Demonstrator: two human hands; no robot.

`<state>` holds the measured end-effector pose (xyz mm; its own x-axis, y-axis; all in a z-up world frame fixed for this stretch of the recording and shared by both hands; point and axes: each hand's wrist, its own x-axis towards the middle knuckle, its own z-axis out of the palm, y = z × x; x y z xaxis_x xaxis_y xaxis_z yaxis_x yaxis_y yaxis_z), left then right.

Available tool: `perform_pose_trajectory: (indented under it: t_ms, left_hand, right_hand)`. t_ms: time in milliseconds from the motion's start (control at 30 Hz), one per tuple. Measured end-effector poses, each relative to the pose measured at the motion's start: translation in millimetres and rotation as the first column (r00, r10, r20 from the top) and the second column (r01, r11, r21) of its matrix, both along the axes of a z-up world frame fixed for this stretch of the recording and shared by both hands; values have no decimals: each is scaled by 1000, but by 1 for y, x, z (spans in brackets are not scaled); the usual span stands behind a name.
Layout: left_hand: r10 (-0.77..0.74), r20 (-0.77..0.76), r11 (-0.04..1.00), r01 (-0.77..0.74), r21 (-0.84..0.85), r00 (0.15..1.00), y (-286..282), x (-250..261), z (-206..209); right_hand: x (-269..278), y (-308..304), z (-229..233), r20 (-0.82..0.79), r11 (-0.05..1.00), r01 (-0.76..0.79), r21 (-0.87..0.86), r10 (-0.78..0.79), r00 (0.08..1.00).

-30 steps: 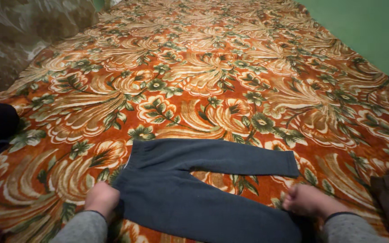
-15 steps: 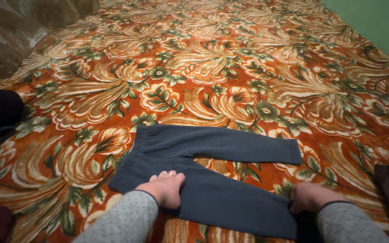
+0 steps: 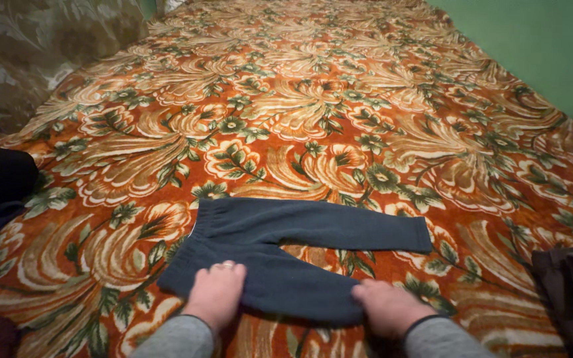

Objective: The person folds a pair of dark trousers, a dark t-shirt, and a black long-sleeved shirt on a bed. They smooth each item, fold the legs or sleeves, and then fold the garments into compact rectangles.

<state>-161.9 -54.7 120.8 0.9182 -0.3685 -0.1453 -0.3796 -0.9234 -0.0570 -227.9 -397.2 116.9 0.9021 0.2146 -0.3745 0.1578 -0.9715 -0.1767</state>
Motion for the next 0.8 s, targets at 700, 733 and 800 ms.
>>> perform_pose_trajectory:
  t_ms: [700, 733, 800]
  left_hand:
    - [245, 375, 960, -168, -226, 894, -14, 218, 33]
    - [253, 407, 954, -158, -253, 877, -16, 224, 23]
    - [272, 425, 949, -167, -267, 863, -16, 233, 6]
  right_hand:
    - [119, -217, -79, -212, 40, 515, 856, -883, 420]
    - [122, -215, -86, -184, 39, 476, 879, -893, 411]
    - [128, -211, -94, -170, 35, 473, 881, -908, 383]
